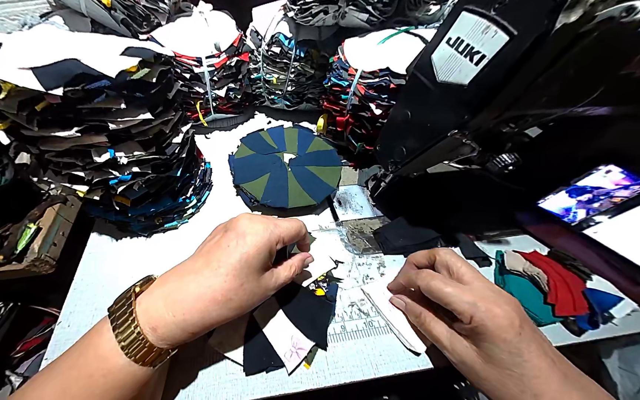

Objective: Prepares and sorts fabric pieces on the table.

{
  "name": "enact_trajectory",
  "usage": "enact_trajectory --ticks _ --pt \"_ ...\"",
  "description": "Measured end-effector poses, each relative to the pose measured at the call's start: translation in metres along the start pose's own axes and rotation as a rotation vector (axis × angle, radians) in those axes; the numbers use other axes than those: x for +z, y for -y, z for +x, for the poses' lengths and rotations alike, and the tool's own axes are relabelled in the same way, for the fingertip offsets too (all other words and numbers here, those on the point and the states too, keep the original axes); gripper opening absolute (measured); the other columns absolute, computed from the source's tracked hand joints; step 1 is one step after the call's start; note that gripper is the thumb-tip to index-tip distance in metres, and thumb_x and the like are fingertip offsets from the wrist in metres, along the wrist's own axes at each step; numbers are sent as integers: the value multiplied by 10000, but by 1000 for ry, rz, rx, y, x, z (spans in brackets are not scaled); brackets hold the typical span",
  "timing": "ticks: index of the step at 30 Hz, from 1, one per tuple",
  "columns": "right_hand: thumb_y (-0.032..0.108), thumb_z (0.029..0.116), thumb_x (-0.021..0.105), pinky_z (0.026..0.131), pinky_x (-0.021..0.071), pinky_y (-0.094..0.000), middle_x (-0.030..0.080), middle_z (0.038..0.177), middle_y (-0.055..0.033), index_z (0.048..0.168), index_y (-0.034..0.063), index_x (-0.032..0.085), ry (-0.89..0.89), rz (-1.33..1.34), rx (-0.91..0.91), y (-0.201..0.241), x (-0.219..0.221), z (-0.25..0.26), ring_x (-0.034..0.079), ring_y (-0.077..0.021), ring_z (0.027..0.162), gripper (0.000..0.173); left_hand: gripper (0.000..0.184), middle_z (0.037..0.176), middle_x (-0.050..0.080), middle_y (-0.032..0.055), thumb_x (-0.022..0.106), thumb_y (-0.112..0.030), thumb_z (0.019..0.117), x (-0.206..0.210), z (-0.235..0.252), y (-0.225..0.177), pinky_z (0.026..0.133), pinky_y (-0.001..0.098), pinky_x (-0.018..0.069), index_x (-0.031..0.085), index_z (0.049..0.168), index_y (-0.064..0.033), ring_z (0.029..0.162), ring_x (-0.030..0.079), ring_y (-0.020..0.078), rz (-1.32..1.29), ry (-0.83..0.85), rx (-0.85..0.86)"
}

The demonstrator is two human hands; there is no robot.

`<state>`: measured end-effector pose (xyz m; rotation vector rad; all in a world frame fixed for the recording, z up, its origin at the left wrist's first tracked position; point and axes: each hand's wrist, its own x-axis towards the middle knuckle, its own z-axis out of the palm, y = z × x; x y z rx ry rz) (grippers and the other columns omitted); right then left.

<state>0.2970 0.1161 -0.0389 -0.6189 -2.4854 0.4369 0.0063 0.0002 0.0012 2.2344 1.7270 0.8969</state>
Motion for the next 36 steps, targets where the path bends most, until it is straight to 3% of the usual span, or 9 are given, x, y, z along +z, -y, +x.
enact_trajectory --ticks 5,9,18,26,31,36 --pt "363 988 551 633 524 -174 574 1042 54 1095 265 759 78 -18 10 -2 -2 1 580 4 813 254 133 758 628 -124 638 -299 991 2 0 0 566 205 493 717 969 -194 654 578 -10 4 17 5" --pt "342 972 544 616 525 -194 561 1036 73 1035 307 733 98 -14 19 -2 -2 5 581 7 808 202 133 750 625 -123 642 -302 991 3 0 1 557 206 491 715 964 -194 639 572 -10 -12 22 10" --pt "366 972 584 566 517 -200 570 1029 24 969 231 720 -1 -59 129 10 4 -2 571 -15 727 191 136 750 626 -121 641 -302 992 3 0 1 564 211 499 719 968 -192 645 575 -10 -4 24 25" --pt "222 937 617 532 510 -224 600 926 -57 860 112 710 -81 -150 136 27 7 -5 578 -79 664 163 146 733 601 -141 621 -325 982 3 -2 0 545 191 484 709 944 -215 626 557 -23 9 4 38" --pt "202 949 615 560 546 -233 600 980 -29 960 164 738 -40 -218 131 30 7 -6 611 -80 707 129 194 696 562 -187 595 -410 968 11 -2 4 508 154 447 709 913 -263 604 529 -64 44 -60 82" --pt "232 957 596 571 543 -238 609 894 4 983 157 758 -28 -289 91 28 5 -6 618 -93 709 181 194 696 556 -195 591 -422 961 12 -2 3 508 138 437 713 922 -276 602 520 -76 58 -79 81"
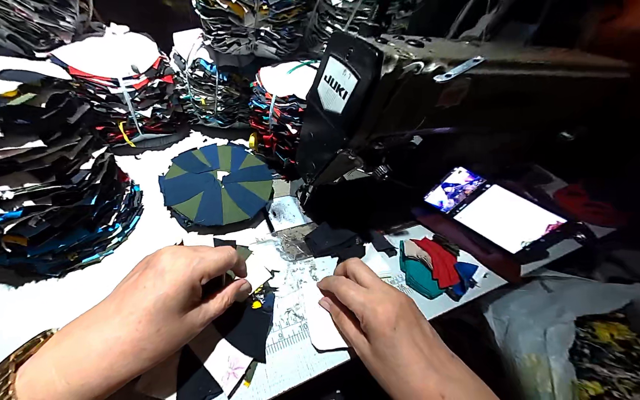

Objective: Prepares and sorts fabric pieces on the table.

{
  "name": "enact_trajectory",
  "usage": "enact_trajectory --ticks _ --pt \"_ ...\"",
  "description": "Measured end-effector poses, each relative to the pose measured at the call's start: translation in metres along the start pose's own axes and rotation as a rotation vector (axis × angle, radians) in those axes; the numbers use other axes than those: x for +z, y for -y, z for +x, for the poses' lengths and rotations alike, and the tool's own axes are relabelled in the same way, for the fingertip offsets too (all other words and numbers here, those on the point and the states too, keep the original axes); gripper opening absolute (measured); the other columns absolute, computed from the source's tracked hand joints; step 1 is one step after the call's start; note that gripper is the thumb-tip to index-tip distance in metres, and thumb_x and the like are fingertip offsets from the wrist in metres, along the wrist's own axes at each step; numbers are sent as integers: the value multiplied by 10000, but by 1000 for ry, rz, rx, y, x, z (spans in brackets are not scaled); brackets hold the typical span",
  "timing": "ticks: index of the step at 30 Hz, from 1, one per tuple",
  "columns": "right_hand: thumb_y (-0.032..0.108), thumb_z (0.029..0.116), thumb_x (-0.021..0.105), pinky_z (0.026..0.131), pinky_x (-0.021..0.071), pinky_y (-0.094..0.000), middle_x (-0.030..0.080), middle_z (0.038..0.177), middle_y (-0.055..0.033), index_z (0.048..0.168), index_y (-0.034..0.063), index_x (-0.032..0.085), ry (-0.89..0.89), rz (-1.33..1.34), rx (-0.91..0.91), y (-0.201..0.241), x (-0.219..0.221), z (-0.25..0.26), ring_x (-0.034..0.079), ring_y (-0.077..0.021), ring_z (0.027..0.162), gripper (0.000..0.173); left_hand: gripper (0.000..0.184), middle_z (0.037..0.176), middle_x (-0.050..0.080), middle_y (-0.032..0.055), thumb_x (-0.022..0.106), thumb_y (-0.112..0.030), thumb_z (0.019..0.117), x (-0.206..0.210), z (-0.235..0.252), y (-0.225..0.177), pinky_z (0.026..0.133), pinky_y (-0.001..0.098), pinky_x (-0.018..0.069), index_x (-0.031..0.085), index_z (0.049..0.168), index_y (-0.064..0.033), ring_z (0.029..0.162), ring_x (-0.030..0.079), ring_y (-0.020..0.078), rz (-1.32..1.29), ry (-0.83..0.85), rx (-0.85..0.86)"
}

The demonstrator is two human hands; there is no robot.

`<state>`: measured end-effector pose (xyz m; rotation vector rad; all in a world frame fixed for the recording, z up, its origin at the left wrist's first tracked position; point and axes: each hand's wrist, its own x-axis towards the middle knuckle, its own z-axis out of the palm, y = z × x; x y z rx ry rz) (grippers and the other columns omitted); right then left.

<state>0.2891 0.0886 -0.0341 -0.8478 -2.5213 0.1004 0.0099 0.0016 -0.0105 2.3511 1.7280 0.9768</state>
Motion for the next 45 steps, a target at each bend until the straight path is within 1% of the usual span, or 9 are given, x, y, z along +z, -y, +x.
enact_trajectory --ticks 10,13,15,24,28,33,39,42,45 --pt "249 957 613 553 500 -208 582 856 40 874 175 708 -46 51 9 -3 2 -2 577 -51 688 146 194 698 559 -196 593 -430 965 0 1 -1 506 144 434 709 922 -281 600 519 -74 0 31 0" --pt "282 973 616 586 544 -236 628 893 29 950 158 721 -20 148 38 -8 1 -3 614 -57 719 164 167 707 574 -175 605 -380 974 -2 1 -3 511 160 453 703 925 -255 597 527 -56 -10 55 9" --pt "321 969 620 594 547 -220 632 906 36 994 162 733 -6 183 59 -12 0 -3 612 -40 723 197 154 716 584 -165 613 -356 980 -4 0 -4 516 164 461 704 929 -242 600 532 -51 -16 72 9" --pt "325 967 608 579 501 -160 603 871 75 910 197 716 -12 209 53 -15 2 -3 577 10 711 177 138 737 611 -147 625 -317 986 -8 2 -8 541 173 477 713 939 -221 628 558 -39 -29 111 -1" --pt "345 967 605 574 496 -165 605 874 84 927 211 714 -13 208 39 -17 3 -3 576 12 714 177 131 740 610 -139 629 -301 980 -8 1 -8 544 175 475 715 946 -208 634 558 -35 -32 118 11" --pt "340 966 574 544 503 -198 582 891 90 1003 263 759 43 168 18 -18 0 -1 573 1 694 204 128 744 611 -136 633 -290 981 -8 1 -9 543 167 472 715 940 -200 633 555 -37 -32 131 12" --pt "305 945 576 533 466 -164 562 861 94 882 229 711 27 162 15 -15 2 1 544 20 685 167 126 741 605 -133 630 -287 984 -10 2 -12 534 169 461 715 947 -200 624 547 -33 -40 155 8" --pt "292 956 569 539 479 -182 582 865 85 885 214 717 -3 134 9 -12 3 1 566 2 698 182 132 739 606 -129 631 -283 988 -9 2 -12 534 173 464 717 941 -194 622 547 -28 -37 153 24" --pt "225 947 586 567 494 -201 599 884 50 939 173 761 -35 133 -48 -7 0 -1 581 -33 720 183 125 748 615 -119 637 -270 989 -9 2 -11 549 186 477 721 958 -183 630 555 -20 -40 160 44"
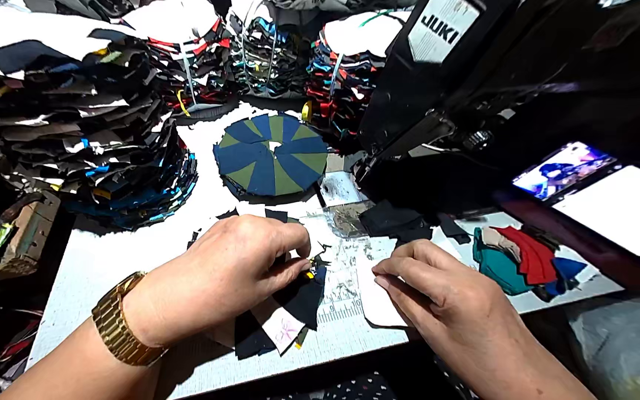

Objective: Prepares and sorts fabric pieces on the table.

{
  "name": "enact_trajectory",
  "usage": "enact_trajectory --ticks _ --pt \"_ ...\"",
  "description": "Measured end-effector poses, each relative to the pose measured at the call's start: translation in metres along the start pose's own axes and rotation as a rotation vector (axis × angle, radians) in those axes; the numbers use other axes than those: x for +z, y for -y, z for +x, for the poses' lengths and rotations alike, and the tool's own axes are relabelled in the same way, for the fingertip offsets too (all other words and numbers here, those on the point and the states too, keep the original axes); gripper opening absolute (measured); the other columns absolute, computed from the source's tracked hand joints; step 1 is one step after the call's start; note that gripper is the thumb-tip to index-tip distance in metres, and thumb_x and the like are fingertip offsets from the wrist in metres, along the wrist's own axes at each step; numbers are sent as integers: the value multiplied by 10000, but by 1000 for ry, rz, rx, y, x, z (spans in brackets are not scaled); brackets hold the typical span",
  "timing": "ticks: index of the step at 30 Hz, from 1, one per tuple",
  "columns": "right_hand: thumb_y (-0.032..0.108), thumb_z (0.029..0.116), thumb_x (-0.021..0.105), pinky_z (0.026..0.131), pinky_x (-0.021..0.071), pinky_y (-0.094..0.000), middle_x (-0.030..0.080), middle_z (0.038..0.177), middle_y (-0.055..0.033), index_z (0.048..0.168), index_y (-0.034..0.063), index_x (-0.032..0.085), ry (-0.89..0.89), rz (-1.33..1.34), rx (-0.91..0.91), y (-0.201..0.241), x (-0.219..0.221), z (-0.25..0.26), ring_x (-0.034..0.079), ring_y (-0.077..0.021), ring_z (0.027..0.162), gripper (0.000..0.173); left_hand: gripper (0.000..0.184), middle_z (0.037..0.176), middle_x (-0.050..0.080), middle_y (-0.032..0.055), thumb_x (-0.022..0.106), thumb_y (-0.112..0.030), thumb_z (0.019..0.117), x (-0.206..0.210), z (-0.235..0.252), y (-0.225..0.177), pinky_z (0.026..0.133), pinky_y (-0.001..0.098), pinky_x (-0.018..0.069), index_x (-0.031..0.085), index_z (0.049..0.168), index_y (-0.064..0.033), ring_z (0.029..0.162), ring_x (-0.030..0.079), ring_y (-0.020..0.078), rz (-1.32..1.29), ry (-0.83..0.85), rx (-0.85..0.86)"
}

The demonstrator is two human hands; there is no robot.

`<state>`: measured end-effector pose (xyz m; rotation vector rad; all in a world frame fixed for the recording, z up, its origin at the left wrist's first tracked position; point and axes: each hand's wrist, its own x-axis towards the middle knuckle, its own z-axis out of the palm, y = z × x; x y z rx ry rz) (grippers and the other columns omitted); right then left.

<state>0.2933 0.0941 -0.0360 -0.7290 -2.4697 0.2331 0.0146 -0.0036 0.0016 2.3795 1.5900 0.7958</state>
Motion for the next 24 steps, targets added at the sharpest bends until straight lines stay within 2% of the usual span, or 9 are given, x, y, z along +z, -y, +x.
enact_trajectory --ticks 3,6,8,12,16,24 --pt "206 972 589 684 532 -199 639 931 46 975 162 771 32 94 -78 0 -11 -4 614 -38 821 187 130 755 618 -114 635 -266 997 -2 0 1 557 185 475 721 971 -173 639 557 -19 -7 1 10" --pt "309 1003 603 795 550 -231 682 1013 40 997 171 768 139 182 -140 -5 -22 -11 640 -58 938 215 126 744 613 -103 638 -253 993 -3 0 -1 545 190 465 726 966 -167 627 548 -5 -14 6 9" --pt "370 989 629 832 546 -221 682 1043 40 1009 178 768 171 190 -150 -7 -22 -14 634 -56 980 237 132 742 611 -102 636 -259 994 -3 0 -3 546 193 461 727 964 -167 625 545 -2 -11 10 7" --pt "375 988 630 808 542 -232 679 1030 40 958 188 769 164 158 -144 -6 -20 -17 633 -66 969 235 137 741 609 -105 626 -259 1003 -2 1 -1 550 193 462 721 968 -166 629 547 -7 -15 18 20" --pt "329 999 600 831 538 -242 681 1045 37 934 206 766 160 159 -149 -7 -20 -18 630 -73 999 217 141 741 611 -104 627 -264 1005 -2 1 0 552 196 466 716 959 -165 630 549 -6 -21 15 20" --pt "265 1025 517 813 539 -264 678 1029 2 919 137 715 110 125 -159 -6 -14 -15 637 -98 973 259 136 743 613 -108 631 -264 1003 -3 1 -2 553 193 465 717 956 -169 631 550 -8 -37 15 16"
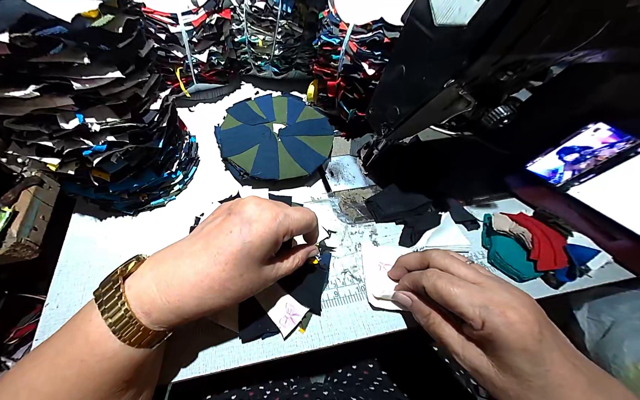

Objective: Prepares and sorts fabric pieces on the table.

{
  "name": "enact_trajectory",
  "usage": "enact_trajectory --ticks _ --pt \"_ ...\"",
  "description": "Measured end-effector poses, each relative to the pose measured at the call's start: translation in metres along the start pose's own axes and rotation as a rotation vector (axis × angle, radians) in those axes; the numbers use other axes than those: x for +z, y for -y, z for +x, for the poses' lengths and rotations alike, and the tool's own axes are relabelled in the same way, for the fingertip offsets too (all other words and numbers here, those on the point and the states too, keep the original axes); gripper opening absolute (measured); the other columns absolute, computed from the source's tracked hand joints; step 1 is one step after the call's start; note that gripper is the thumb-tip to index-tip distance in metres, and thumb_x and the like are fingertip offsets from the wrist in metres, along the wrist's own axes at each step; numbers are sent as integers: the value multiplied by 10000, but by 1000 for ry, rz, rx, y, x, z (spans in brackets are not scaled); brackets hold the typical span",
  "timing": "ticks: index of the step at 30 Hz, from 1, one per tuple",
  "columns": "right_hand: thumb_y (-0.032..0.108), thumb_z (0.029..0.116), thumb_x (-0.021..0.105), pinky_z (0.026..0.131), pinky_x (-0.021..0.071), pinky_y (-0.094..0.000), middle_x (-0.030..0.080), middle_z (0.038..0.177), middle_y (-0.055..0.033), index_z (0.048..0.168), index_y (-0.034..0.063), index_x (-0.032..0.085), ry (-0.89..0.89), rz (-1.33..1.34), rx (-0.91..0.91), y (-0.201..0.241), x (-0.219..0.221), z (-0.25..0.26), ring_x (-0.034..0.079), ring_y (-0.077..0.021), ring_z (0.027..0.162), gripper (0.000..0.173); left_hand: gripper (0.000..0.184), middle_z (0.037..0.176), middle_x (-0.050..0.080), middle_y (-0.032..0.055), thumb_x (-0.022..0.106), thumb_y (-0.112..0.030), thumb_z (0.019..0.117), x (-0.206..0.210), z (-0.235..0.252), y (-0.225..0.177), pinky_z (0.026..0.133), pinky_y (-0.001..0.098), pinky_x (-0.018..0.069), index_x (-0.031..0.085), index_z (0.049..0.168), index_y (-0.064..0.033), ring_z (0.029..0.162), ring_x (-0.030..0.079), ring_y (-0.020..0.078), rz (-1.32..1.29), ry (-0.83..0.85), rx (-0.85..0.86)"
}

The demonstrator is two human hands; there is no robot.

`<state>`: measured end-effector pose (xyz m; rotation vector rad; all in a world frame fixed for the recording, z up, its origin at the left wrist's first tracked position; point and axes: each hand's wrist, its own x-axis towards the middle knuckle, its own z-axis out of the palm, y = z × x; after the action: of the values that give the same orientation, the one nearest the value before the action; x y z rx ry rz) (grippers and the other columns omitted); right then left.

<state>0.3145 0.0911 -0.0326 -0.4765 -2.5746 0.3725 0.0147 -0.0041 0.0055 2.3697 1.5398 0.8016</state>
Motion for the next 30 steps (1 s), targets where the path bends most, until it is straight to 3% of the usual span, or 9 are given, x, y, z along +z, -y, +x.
enact_trajectory --ticks 2,6,13,20,25,30 --pt "277 1040 505 792 543 -250 676 1006 31 967 143 710 -12 42 32 -1 -1 2 639 -66 944 256 133 743 611 -110 633 -263 1003 0 0 -1 543 191 463 719 963 -169 623 545 -10 -29 4 -4" --pt "270 1022 522 669 529 -136 643 892 100 985 168 687 -84 150 153 -6 0 6 609 38 778 198 120 740 618 -109 653 -246 991 2 1 -4 533 173 470 723 963 -154 619 551 -19 -120 2 9" --pt "270 986 578 592 536 -138 667 829 114 964 207 714 -96 313 262 -9 -2 8 626 15 698 151 126 740 629 -97 649 -224 990 8 2 -10 557 147 483 725 944 -135 650 573 -30 -245 11 7" --pt "254 958 634 741 616 -219 729 1019 61 936 198 756 -35 416 217 -7 -6 3 704 -78 903 137 119 747 636 -95 652 -218 985 10 2 -10 563 152 492 727 944 -135 659 582 -29 -241 20 15" --pt "310 928 647 794 575 -206 695 1038 105 850 266 766 -1 305 180 -1 -4 -1 657 -40 986 149 109 736 628 -89 660 -212 983 9 1 -13 552 170 488 723 948 -132 636 570 -14 -209 40 16" --pt "284 909 612 771 522 -200 656 1005 125 806 279 762 -1 188 169 5 1 -2 606 -9 962 182 112 731 624 -86 656 -208 986 9 1 -14 548 174 483 724 951 -126 632 564 -10 -210 58 19"
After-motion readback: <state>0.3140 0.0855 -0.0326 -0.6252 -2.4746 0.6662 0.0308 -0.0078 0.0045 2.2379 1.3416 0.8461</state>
